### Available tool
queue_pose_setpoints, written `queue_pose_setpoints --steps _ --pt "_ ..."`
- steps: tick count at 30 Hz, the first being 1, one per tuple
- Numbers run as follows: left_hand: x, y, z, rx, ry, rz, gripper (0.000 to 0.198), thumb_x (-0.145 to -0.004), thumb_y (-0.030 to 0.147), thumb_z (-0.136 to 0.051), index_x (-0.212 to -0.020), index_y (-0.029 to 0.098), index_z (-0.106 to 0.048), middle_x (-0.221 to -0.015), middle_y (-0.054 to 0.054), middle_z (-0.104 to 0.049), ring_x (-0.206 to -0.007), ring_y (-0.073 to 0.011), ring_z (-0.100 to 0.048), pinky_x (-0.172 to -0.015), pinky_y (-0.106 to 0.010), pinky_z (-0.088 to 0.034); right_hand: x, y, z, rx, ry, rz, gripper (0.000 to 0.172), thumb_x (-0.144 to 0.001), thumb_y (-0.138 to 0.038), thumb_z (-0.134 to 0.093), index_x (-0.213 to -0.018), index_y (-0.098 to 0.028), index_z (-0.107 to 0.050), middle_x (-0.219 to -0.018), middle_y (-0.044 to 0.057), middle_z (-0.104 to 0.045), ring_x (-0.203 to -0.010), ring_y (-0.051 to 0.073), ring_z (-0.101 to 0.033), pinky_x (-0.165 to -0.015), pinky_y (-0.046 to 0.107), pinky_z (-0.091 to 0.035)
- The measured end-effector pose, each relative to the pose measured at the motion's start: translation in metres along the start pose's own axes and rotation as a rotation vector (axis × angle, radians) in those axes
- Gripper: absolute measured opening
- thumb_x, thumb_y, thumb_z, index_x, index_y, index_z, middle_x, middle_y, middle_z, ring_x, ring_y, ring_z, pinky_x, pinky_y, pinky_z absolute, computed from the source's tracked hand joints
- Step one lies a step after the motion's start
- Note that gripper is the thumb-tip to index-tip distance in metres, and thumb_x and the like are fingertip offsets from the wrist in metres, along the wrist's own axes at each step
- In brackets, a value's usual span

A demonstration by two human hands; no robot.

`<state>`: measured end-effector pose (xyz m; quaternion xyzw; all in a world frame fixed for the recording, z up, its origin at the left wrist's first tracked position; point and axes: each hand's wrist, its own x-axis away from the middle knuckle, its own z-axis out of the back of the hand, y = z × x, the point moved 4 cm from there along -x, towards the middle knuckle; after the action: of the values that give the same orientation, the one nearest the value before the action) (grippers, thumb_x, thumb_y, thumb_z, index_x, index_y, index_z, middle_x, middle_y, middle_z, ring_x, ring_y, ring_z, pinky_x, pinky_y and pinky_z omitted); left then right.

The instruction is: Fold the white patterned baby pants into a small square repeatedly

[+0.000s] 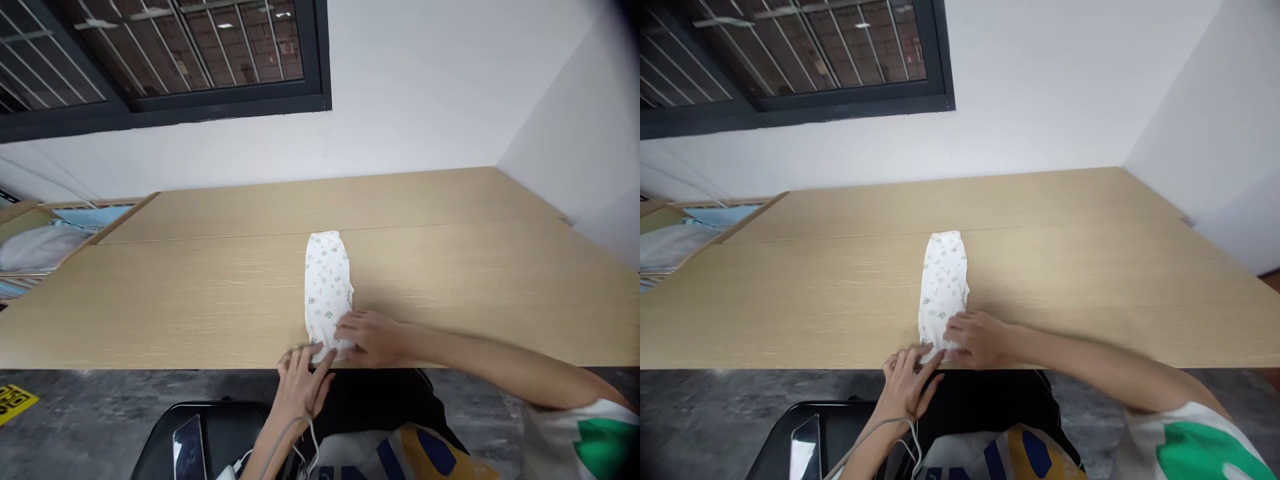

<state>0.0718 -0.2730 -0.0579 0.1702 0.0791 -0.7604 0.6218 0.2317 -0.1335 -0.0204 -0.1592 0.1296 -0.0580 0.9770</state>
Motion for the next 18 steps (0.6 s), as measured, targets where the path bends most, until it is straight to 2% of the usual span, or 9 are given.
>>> queue_pose_setpoints --steps 2,3,6,9,10,12,15,16,18 --pt "0.002 0.000 0.006 0.034 -0.002 -0.092 0.051 -0.096 0.008 -0.060 -0.139 0.035 -0.064 -0.123 -0.007 -0.070 -0.107 -0.0230 -0.063 -0.092 -0.040 -0.038 0.022 -0.022 -0.010 0.114 -0.023 0.046 0.045 -0.101 -0.052 -0.059 -0.124 -0.013 -0.065 -0.114 0.014 -0.069 -0.105 0.029 -0.062 -0.092 0.043 -0.051" --pt "0.003 0.000 0.010 0.072 -0.004 -0.129 0.053 -0.096 0.003 -0.056 -0.139 0.033 -0.064 -0.119 -0.006 -0.071 -0.104 -0.0211 -0.063 -0.089 -0.038 -0.037 0.030 -0.031 -0.014 0.182 -0.027 0.059 0.047 -0.101 -0.050 -0.061 -0.127 -0.011 -0.063 -0.114 0.015 -0.069 -0.105 0.030 -0.062 -0.091 0.044 -0.051" --pt "0.001 0.004 0.024 0.257 -0.013 -0.194 0.047 -0.098 0.001 -0.053 -0.137 0.025 -0.062 -0.108 -0.004 -0.073 -0.094 -0.0174 -0.064 -0.084 -0.036 -0.037 0.043 -0.050 -0.016 0.339 -0.019 0.069 0.028 -0.103 -0.023 -0.056 -0.127 -0.009 -0.061 -0.102 0.012 -0.070 -0.091 0.026 -0.063 -0.083 0.040 -0.049" --pt "-0.006 0.009 0.037 0.439 0.053 -0.225 0.039 -0.097 0.003 -0.059 -0.132 0.021 -0.062 -0.103 -0.004 -0.073 -0.088 -0.0169 -0.063 -0.081 -0.035 -0.038 0.047 -0.062 -0.005 0.280 -0.041 0.053 0.017 -0.100 -0.008 -0.052 -0.112 -0.013 -0.063 -0.089 0.006 -0.068 -0.079 0.021 -0.062 -0.079 0.037 -0.048" --pt "-0.009 0.010 0.041 0.487 0.117 -0.227 0.037 -0.096 0.004 -0.061 -0.129 0.021 -0.063 -0.102 -0.004 -0.074 -0.087 -0.0172 -0.064 -0.081 -0.036 -0.040 0.046 -0.063 0.002 0.227 -0.048 0.042 0.016 -0.100 -0.008 -0.052 -0.109 -0.014 -0.062 -0.089 0.005 -0.068 -0.079 0.021 -0.062 -0.079 0.036 -0.048" --pt "-0.015 0.007 0.045 0.553 0.325 -0.184 0.035 -0.092 0.004 -0.066 -0.122 0.021 -0.064 -0.100 -0.004 -0.073 -0.088 -0.0178 -0.065 -0.081 -0.036 -0.044 0.041 -0.061 0.018 0.130 -0.030 -0.003 0.015 -0.104 -0.011 -0.050 -0.111 -0.017 -0.061 -0.092 0.005 -0.069 -0.081 0.019 -0.063 -0.080 0.034 -0.049" --pt "-0.018 -0.002 0.044 0.564 0.723 0.008 0.031 -0.087 0.002 -0.071 -0.110 0.022 -0.065 -0.100 -0.004 -0.067 -0.091 -0.0181 -0.064 -0.078 -0.034 -0.050 0.024 -0.040 0.047 0.048 0.076 -0.111 0.018 -0.110 -0.020 -0.044 -0.115 -0.019 -0.062 -0.093 0.004 -0.070 -0.081 0.018 -0.064 -0.078 0.032 -0.048" --pt "-0.019 -0.003 0.043 0.555 0.813 0.066 0.029 -0.087 0.002 -0.071 -0.107 0.021 -0.065 -0.100 -0.004 -0.064 -0.091 -0.0177 -0.063 -0.076 -0.032 -0.051 0.017 -0.029 0.056 0.030 0.115 -0.144 0.020 -0.111 -0.023 -0.043 -0.115 -0.020 -0.062 -0.094 0.005 -0.070 -0.081 0.018 -0.064 -0.076 0.032 -0.048" --pt "-0.024 -0.002 0.038 0.528 0.845 0.118 0.025 -0.088 0.002 -0.068 -0.104 0.021 -0.065 -0.100 -0.004 -0.060 -0.092 -0.0171 -0.062 -0.074 -0.030 -0.052 0.000 -0.003 0.074 -0.004 0.182 -0.186 0.023 -0.111 -0.026 -0.042 -0.114 -0.019 -0.064 -0.097 0.007 -0.070 -0.082 0.019 -0.063 -0.075 0.033 -0.048"
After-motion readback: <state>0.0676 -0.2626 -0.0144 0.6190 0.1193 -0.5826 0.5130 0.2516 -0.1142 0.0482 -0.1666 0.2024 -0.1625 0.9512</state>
